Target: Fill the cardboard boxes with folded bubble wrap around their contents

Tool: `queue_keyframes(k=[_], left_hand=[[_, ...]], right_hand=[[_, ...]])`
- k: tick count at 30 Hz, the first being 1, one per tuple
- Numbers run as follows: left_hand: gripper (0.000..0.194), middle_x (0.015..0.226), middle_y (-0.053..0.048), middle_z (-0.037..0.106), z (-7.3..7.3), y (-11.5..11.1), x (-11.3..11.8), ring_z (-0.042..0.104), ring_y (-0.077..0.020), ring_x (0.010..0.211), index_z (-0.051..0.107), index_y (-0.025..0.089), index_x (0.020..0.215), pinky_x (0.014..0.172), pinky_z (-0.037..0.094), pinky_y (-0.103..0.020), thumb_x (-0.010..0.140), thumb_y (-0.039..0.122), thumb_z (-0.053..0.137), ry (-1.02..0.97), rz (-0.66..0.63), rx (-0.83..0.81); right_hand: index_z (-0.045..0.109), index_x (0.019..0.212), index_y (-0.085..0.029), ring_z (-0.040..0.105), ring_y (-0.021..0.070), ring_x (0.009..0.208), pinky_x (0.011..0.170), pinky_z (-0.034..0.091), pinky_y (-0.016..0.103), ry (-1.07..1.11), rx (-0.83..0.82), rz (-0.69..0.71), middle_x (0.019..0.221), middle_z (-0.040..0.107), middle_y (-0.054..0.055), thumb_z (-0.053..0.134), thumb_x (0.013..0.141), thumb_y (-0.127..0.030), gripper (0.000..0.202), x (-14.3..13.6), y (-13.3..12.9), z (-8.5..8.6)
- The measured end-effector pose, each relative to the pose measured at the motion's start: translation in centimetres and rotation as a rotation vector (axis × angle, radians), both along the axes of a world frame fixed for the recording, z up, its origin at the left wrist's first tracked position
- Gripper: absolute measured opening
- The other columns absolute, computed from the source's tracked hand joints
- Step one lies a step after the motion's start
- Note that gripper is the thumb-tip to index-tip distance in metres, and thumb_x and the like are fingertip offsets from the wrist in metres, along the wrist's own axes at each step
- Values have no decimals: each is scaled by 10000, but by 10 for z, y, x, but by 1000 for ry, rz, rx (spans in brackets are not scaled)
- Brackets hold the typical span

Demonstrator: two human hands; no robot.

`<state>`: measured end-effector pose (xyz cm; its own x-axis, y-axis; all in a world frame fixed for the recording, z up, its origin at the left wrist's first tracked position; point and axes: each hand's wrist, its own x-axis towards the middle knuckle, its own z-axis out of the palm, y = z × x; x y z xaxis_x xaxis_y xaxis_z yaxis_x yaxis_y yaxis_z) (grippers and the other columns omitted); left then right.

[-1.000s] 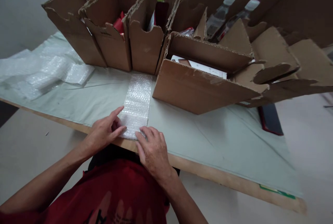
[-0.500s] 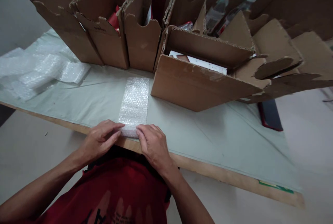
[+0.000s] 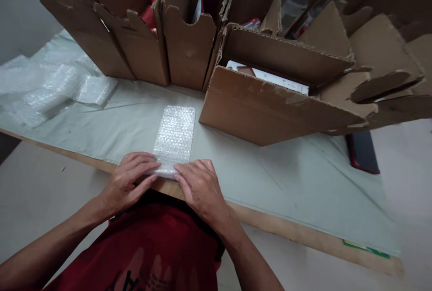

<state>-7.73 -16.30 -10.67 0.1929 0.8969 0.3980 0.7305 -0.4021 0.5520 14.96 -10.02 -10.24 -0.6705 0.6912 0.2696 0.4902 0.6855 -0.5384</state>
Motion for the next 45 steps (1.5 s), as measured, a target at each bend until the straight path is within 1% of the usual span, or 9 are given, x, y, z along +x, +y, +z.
queue_keyframes(k=[5,10,18,26,30,33,36,40,45], left_hand=[[200,971,-80,729,-5,10,-3,641,-240,922,646,179,1194,840,542,-430,1011,194,566,-1,60,-48],[243,1157,-129,684,-10,19,-2,627,-270,1056,659,193,1231,902,544,-459,1006,224,576,32,164,-19],[189,1039,-76,751,-2,9,-7,647,-242,1008,659,195,1178,938,493,-447,998,230,612,-36,-12,-64],[230,1048,-123,717,-11,41,-2,622,-271,962,715,174,1135,878,518,-461,990,303,592,20,198,-79],[282,1093,-105,706,-2,20,-1,651,-237,993,674,196,1212,900,552,-433,951,295,633,-344,311,-139],[348,1153,-110,723,9,-2,5,689,-221,1021,657,187,1241,908,578,-403,922,324,675,-834,406,-442],[437,1236,-133,733,18,-11,18,700,-256,1141,666,166,1253,996,564,-420,871,365,742,-1311,310,-756],[468,1225,-113,740,17,-6,37,684,-250,1176,678,160,1206,1061,521,-394,812,369,820,-1610,201,-805],[458,1119,-100,754,12,-5,44,705,-257,1071,666,167,1104,952,558,-397,755,381,870,-1775,244,-865]], right_hand=[[708,1190,-196,665,220,933,831,473,380,18,16,-126,1065,776,72,517,1072,-295,246,-2,3,-4],[677,1265,-193,624,281,1148,944,465,444,-33,167,-97,1248,718,123,617,1013,-309,283,-1,4,-7],[690,1125,-206,635,229,946,858,460,397,-7,55,-40,993,740,59,570,1034,-280,168,-1,7,0],[636,1301,-208,640,279,1074,924,457,436,-96,213,-87,1190,715,115,614,1007,-293,307,-9,8,-8],[648,1283,-227,681,247,955,883,504,416,7,122,-136,1072,765,79,580,1036,-303,267,-11,14,-10],[683,1237,-222,688,235,903,829,540,388,79,-49,-229,1058,774,77,590,1025,-358,268,-11,13,-7],[713,1166,-234,690,218,849,763,552,347,121,-264,-294,1002,778,52,599,1005,-385,249,-13,3,0],[704,1137,-236,681,185,739,675,539,306,163,-493,-307,918,763,32,568,1018,-409,250,-21,-18,11],[734,1055,-241,699,233,901,825,548,388,193,-266,-270,991,763,66,593,1001,-390,213,-19,-28,16]])
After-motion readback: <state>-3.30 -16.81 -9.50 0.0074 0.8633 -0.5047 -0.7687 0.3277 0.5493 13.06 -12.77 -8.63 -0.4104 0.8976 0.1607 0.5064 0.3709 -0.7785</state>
